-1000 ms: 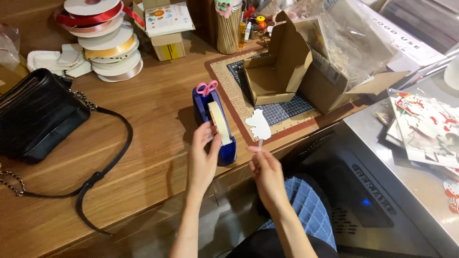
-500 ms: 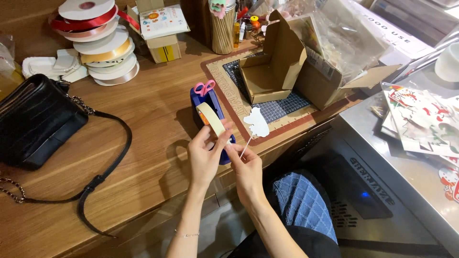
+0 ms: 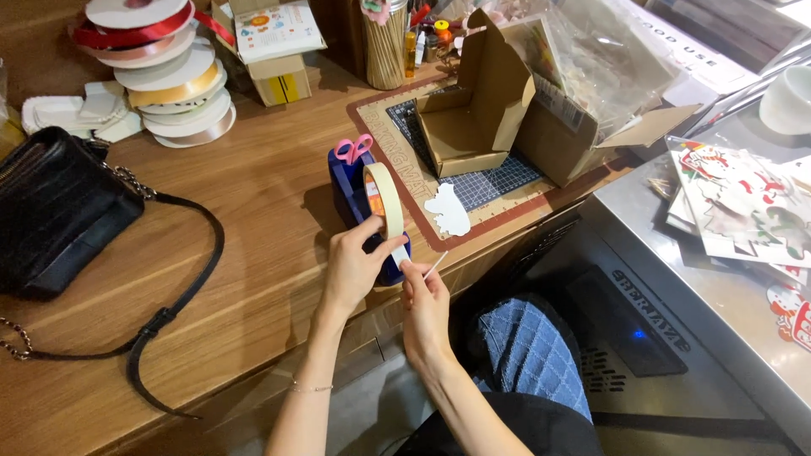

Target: Preparing Christmas-themed paper decorations by applying tape and then placing them onto small fruit-topped pastries.

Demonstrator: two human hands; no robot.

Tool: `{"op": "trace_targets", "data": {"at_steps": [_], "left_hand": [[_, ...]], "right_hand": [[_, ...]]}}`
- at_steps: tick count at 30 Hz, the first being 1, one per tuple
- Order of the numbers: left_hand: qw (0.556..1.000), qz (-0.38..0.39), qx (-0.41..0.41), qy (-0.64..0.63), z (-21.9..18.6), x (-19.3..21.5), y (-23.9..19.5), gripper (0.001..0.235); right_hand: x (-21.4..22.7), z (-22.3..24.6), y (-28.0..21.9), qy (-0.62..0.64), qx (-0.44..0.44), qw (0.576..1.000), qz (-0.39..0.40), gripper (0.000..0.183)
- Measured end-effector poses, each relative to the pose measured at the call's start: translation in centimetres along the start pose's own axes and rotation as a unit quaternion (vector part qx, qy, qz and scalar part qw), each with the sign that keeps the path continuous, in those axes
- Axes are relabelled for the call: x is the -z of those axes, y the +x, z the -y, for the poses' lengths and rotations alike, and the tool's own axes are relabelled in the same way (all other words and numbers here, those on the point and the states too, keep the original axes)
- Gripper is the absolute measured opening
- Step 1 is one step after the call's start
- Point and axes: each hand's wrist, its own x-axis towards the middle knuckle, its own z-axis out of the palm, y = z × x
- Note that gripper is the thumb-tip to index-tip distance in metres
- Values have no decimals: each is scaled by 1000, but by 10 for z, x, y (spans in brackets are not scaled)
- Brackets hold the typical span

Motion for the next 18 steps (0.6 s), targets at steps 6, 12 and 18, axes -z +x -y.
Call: {"op": "trace_targets", "data": {"at_steps": [6,12,18], "left_hand": [[993,25,102,-61,3,4,2,27],[983,32,164,-71,3,1,5,29],[984,-104,73,-123,-4,-12,-6,89]], "right_hand": [[4,-24,38,62,-89,993,38,23],[9,-58,50,151,-226,961,58,26],[53,-20,-14,8,-67,997,30,19]]}}
